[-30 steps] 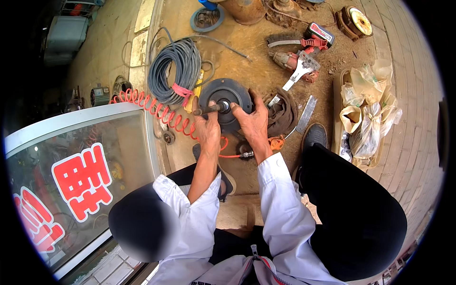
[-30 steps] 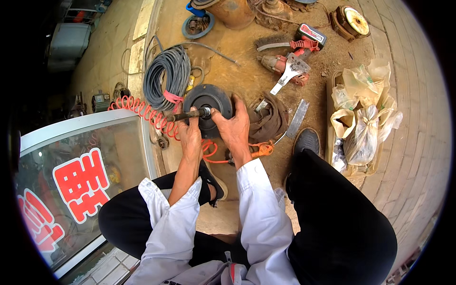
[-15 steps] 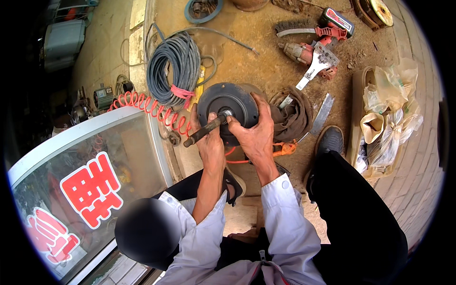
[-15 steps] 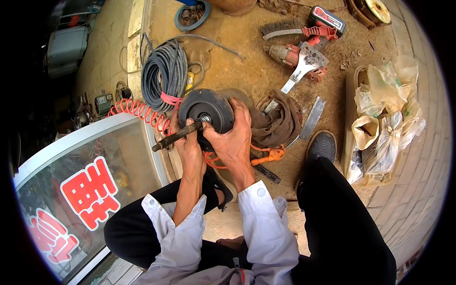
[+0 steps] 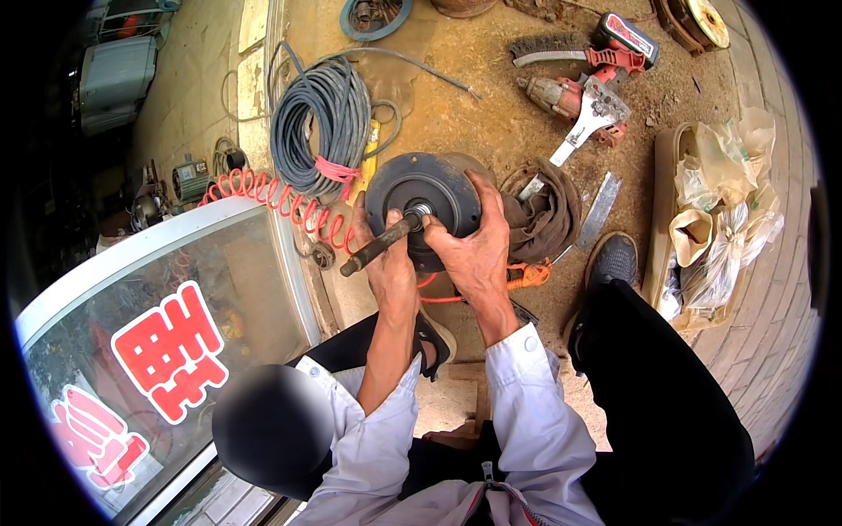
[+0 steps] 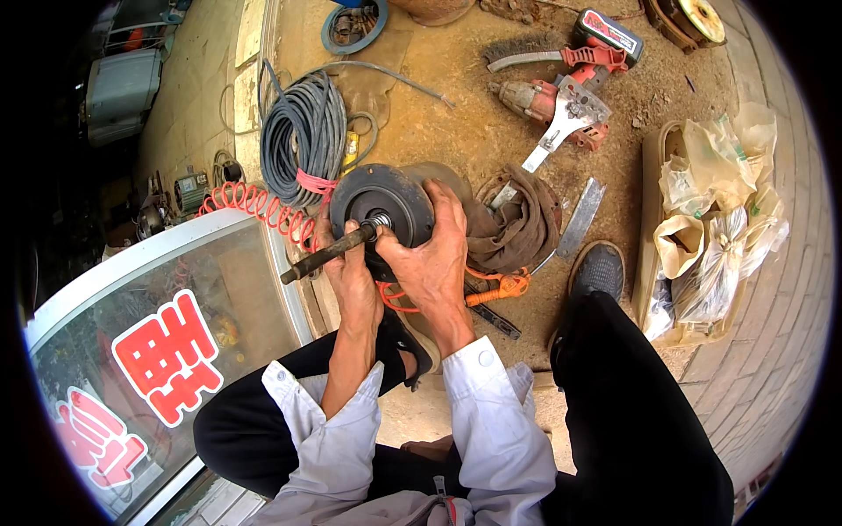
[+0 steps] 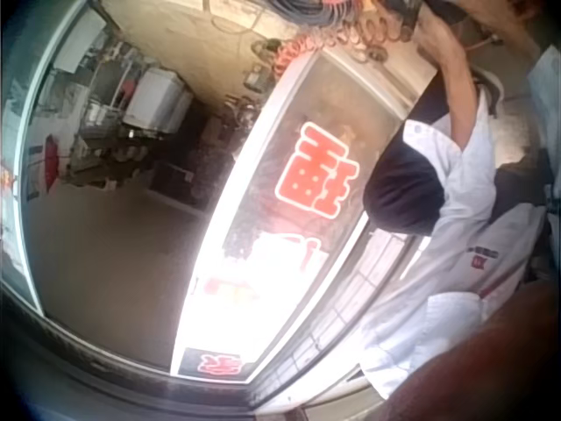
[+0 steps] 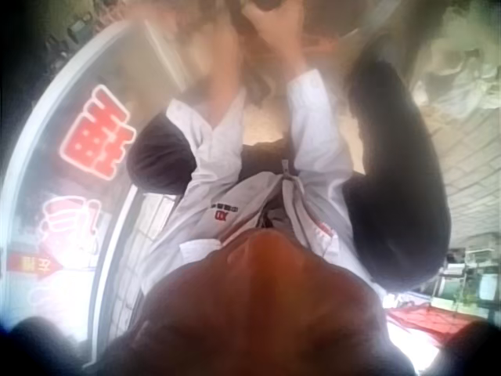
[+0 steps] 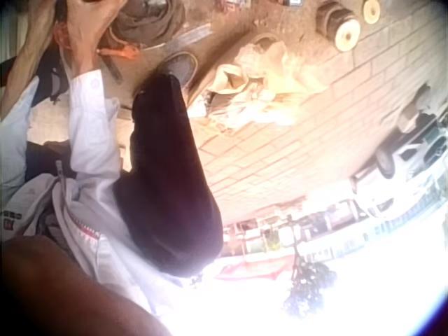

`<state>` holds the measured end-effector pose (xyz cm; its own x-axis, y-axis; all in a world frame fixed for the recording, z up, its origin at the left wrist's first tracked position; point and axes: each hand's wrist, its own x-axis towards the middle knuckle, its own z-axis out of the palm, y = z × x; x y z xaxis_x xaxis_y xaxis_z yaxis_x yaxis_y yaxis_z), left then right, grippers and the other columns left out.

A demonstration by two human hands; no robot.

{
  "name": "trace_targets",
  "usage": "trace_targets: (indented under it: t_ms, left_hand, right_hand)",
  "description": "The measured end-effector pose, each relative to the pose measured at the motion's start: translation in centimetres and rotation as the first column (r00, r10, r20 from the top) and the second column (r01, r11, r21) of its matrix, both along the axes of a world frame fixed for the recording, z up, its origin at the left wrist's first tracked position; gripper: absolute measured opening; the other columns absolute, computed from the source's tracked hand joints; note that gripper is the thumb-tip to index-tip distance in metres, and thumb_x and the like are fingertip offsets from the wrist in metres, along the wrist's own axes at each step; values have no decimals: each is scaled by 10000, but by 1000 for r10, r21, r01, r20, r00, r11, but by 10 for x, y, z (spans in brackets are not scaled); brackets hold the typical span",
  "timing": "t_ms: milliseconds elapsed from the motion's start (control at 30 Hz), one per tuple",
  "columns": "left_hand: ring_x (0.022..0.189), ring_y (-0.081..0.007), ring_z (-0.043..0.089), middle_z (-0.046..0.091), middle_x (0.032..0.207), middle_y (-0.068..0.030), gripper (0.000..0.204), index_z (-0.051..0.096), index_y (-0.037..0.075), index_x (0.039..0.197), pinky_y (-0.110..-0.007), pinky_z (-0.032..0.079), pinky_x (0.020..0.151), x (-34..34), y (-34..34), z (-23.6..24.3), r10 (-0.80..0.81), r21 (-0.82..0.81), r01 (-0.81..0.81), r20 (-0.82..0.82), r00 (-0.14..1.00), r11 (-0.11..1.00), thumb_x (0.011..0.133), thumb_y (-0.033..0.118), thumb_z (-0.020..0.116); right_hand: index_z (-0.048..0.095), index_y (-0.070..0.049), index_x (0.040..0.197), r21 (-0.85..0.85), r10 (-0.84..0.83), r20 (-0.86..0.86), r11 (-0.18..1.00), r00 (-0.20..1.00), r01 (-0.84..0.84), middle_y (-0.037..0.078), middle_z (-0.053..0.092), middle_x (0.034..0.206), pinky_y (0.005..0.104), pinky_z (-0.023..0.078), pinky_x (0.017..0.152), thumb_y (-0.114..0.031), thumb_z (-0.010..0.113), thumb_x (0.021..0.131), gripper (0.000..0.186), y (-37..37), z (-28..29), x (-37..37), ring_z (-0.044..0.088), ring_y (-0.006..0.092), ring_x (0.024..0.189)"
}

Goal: The person sits on the ground and uses a pneumatic air gun to clean a cylindrical mechanical part. They then use a hammer to tap a metal rod into the part and adjust components by hand.

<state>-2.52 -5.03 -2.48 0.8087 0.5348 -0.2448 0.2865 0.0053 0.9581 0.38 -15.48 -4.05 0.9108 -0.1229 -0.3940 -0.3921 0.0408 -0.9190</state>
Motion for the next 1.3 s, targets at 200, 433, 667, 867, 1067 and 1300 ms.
trace_targets:
  t_ms: [200, 433, 667, 867, 1067, 1300]
  left_hand:
    - [1313, -236, 489, 464, 1462, -189, 662, 305, -40, 1562, -363, 396, 1125, 2, -2, -1, 11, -1, -11, 20, 1000, 1000, 1048, 223, 628]
    - [1297, -234, 502, 484, 1436, -187, 656, 313, -55, 1549, -370, 398, 1125, 2, 1, -1, -8, -7, 8, 7, 1000, 1000, 1049, 232, 627]
    - [1288, -230, 510, 496, 1423, -183, 637, 331, -59, 1531, -366, 411, 1113, 1, 3, -6, -26, 111, 24, 13, 1000, 993, 1044, 217, 635]
    - [1255, -222, 541, 525, 1391, -179, 628, 349, -64, 1513, -356, 432, 1090, 6, -4, 6, 11, -30, -10, 24, 1000, 1000, 1033, 200, 655]
    - [1220, -206, 563, 547, 1364, -169, 618, 362, -53, 1506, -348, 448, 1074, 6, -1, 3, 18, -42, -17, 40, 999, 999, 1027, 193, 664]
    - [1204, -192, 563, 556, 1346, -156, 603, 373, -50, 1496, -341, 448, 1069, 9, -4, 9, 13, -128, -11, 14, 1000, 992, 1027, 193, 663]
  right_hand:
    - [532, 109, 1343, -34, -42, 10, 999, 999, 43, 281, 563, 1375, 469, 411, 1135, -156, 830, 683, 771, 4, 3, 3, 524, 424, 1307]
    - [524, 109, 1345, -32, -25, 3, 999, 1000, 25, 285, 556, 1382, 477, 407, 1135, -164, 827, 683, 778, 3, 3, 2, 518, 428, 1310]
    - [512, 115, 1355, -4, -31, -22, 1000, 999, 31, 298, 562, 1365, 489, 411, 1127, -158, 817, 686, 784, 4, 5, 2, 524, 445, 1300]
    - [506, 122, 1355, -13, -47, -34, 999, 998, 46, 308, 561, 1359, 490, 413, 1123, -160, 810, 693, 782, 7, 6, 1, 524, 451, 1298]
    - [484, 124, 1378, 30, -13, -38, 999, 999, 14, 306, 547, 1380, 488, 411, 1126, -158, 807, 705, 798, 3, 3, 3, 516, 445, 1309]
    - [472, 134, 1385, 38, -13, -59, 999, 998, 16, 314, 530, 1404, 490, 399, 1139, -166, 816, 703, 821, 4, 2, 2, 504, 443, 1328]
